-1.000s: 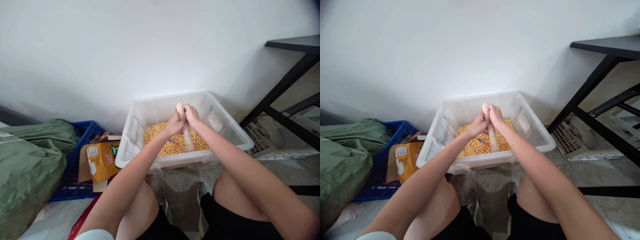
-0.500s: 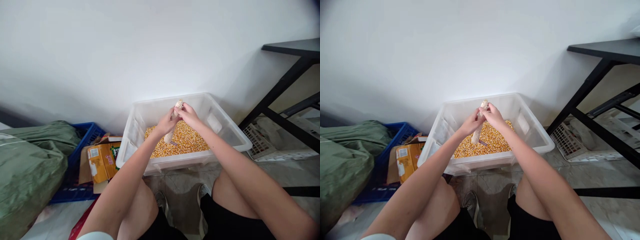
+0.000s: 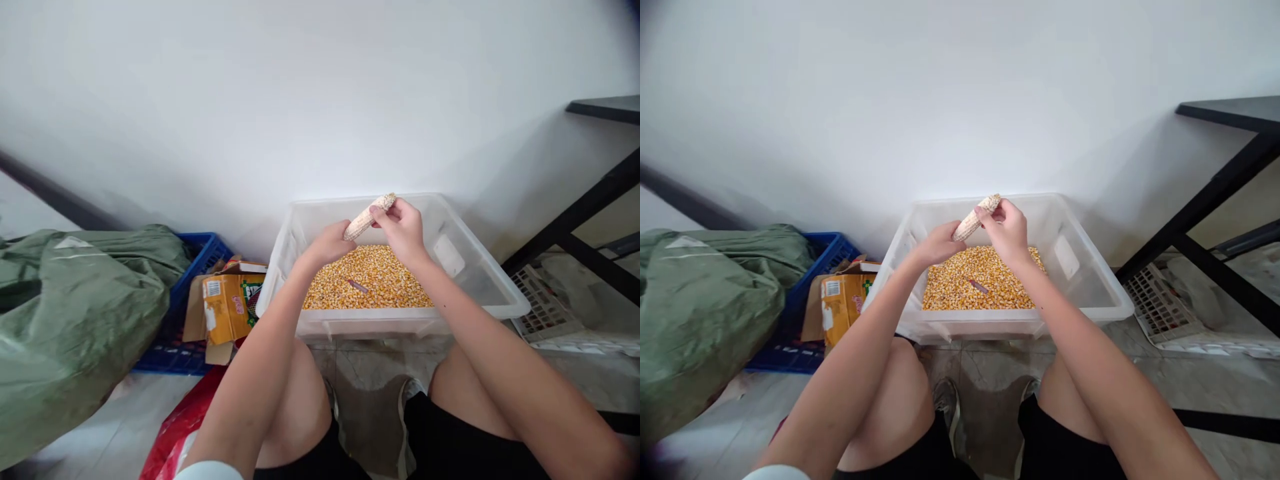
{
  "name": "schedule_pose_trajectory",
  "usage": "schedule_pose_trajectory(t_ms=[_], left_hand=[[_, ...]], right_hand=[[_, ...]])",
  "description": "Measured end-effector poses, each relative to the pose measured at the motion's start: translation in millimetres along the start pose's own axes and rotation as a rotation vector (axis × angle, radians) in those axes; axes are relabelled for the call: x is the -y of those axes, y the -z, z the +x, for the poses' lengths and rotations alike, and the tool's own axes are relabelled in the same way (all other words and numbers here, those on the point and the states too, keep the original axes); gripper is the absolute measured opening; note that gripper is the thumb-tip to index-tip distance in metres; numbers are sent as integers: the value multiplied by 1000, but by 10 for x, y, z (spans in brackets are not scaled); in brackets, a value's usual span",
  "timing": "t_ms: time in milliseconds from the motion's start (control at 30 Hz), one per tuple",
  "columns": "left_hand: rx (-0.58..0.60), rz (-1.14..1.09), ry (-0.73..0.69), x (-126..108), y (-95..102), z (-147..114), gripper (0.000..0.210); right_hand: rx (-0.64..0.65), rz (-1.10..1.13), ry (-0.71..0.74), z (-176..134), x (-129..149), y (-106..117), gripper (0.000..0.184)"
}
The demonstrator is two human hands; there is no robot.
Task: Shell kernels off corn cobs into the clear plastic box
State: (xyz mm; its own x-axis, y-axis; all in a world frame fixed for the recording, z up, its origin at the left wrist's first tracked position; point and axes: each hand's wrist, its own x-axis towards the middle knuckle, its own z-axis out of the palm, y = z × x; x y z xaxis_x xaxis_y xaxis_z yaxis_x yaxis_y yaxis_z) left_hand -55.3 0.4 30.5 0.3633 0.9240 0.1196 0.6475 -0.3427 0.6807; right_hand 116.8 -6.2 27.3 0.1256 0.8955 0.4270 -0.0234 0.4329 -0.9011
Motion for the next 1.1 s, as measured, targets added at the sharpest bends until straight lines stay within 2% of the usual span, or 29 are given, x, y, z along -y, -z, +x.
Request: schedule_pose_trajectory(t_ms=[33, 133, 200, 267, 433, 633, 700, 733, 833, 933, 1000, 1033, 1067, 1100], left_hand=[[-7, -53, 24, -8, -21, -36, 23], [70, -286, 197, -25, -120, -103, 9], [122, -433, 290, -27, -168, -127, 18], [174, -547, 316, -23, -179, -150, 27], [250, -668, 229, 4, -118, -195, 34], [325, -572, 170, -19, -129, -167, 22], [276, -480, 108, -52, -60, -225, 23], [182, -425, 66, -67, 18, -297, 28], [-207, -259, 24, -78, 433, -759, 43], [-502, -128, 179, -4, 893, -1599, 29], [-574, -27, 363, 96, 1017, -2274, 25], [-561, 26, 463, 154, 993, -2612, 24], [-496, 73, 557, 213, 914, -2935, 24], [-380, 126, 628, 268, 788, -3235, 25]], right_hand=[[18, -5, 8, -20, 19, -19, 30], [86, -13, -26, -59, 50, -40, 35], [111, 6, -59, -61, 52, -32, 40], [113, 32, -98, -51, 49, -15, 43], [179, 81, -243, -38, 56, 54, 50], [258, 105, -265, -50, 47, 112, 38], [222, 104, -220, -50, 46, 104, 35], [185, 121, -196, -49, 51, 95, 34], [105, 189, -151, -61, 108, 58, 30], [165, 226, -163, -146, 246, -12, 23], [242, 235, -179, -278, 382, -87, 20], [280, 240, -182, -370, 462, -132, 20], [319, 240, -182, -477, 546, -182, 23], [363, 231, -181, -597, 636, -236, 25]])
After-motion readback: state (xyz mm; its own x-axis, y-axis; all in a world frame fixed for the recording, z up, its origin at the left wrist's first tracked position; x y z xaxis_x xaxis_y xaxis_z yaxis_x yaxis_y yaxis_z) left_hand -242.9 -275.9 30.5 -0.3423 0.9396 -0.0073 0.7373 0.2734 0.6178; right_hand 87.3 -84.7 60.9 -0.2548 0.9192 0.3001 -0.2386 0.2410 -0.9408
